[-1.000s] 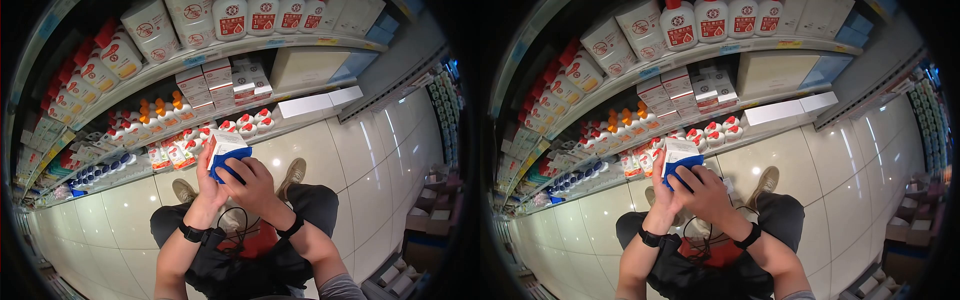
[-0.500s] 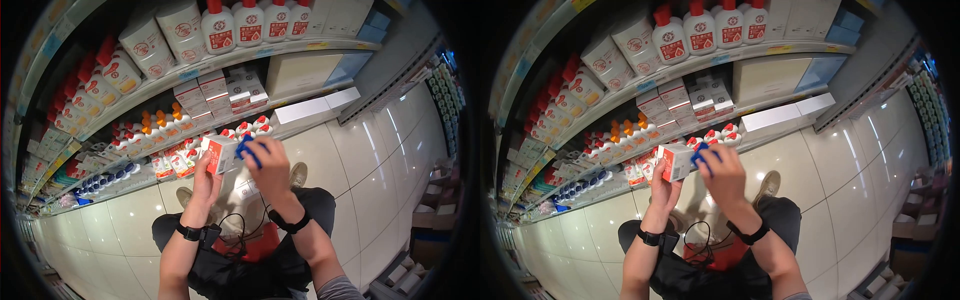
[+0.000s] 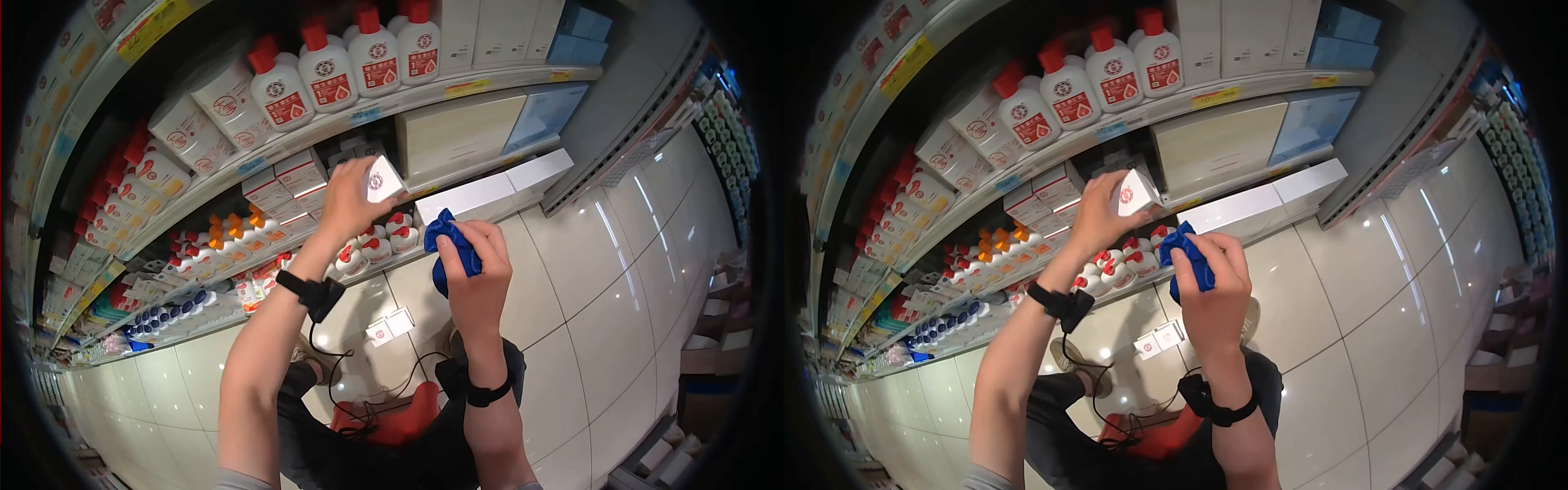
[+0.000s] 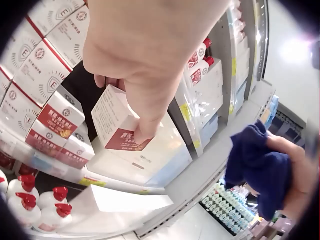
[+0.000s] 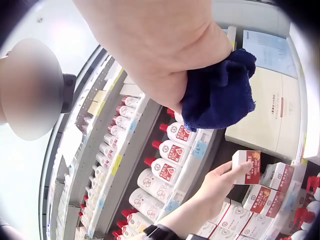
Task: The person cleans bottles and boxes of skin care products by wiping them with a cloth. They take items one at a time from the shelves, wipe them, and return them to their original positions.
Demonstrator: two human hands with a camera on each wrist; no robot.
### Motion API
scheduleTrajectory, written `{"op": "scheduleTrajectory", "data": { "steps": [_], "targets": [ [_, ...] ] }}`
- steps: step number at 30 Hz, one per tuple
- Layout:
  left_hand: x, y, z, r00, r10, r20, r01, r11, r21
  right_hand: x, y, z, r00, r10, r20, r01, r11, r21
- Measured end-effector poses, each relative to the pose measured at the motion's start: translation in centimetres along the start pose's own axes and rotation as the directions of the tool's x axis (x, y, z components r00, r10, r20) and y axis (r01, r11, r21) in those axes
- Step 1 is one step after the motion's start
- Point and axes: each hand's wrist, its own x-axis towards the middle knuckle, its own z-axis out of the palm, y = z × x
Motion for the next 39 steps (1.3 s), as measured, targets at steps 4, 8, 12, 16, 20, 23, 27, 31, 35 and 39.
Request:
{"op": "scheduleTrajectory", "data": {
  "steps": [4, 8, 12, 16, 20, 23, 27, 31, 35, 39],
  "targets": [
    [3.7, -2.3, 1.1, 0.988, -0.066, 0.141, 0.066, 0.998, 0.005, 0.2, 0.7, -1.5, 0.999, 0.024, 0.032, -0.023, 1.000, -0.005],
    [5.5, -3.4, 2.4, 0.943, -0.214, 0.254, 0.178, 0.971, 0.161, 0.0, 1.8, -2.2, 1.000, -0.001, 0.006, 0.001, 1.000, 0.001],
    [6.1, -4.6, 3.5, 0.878, -0.306, 0.369, 0.245, 0.948, 0.201, 0.0, 1.9, -2.5, 1.000, 0.020, 0.009, -0.020, 1.000, 0.013],
    [6.2, -5.1, 4.3, 0.872, -0.257, 0.417, 0.150, 0.950, 0.272, 0.1, 1.7, -2.4, 1.000, 0.015, 0.026, -0.016, 1.000, 0.013],
    [6.1, -5.7, 4.3, 0.857, -0.288, 0.426, 0.168, 0.940, 0.298, -0.1, 2.0, -2.3, 0.999, -0.010, 0.043, 0.009, 1.000, 0.027],
    [5.9, -6.0, 4.5, 0.890, -0.226, 0.395, 0.107, 0.948, 0.300, -0.2, 2.1, -2.2, 0.999, -0.010, 0.050, 0.009, 1.000, 0.029],
    [6.1, -4.0, 3.7, 0.859, -0.295, 0.417, 0.171, 0.935, 0.309, -0.2, 2.0, -2.1, 0.998, -0.012, 0.054, 0.010, 0.999, 0.042],
    [6.0, -4.6, 4.2, 0.860, -0.298, 0.413, 0.163, 0.929, 0.331, -0.3, 1.9, -1.9, 0.998, -0.007, 0.062, 0.005, 0.999, 0.043],
    [5.8, -5.8, 5.0, 0.898, -0.226, 0.377, 0.093, 0.936, 0.339, -0.4, 2.1, -1.9, 0.998, -0.018, 0.068, 0.015, 0.999, 0.034],
    [4.6, -5.6, 5.2, 0.965, -0.116, 0.233, 0.018, 0.924, 0.383, -0.3, 2.3, -1.7, 0.997, -0.051, 0.051, 0.047, 0.997, 0.065]
  ]
}}
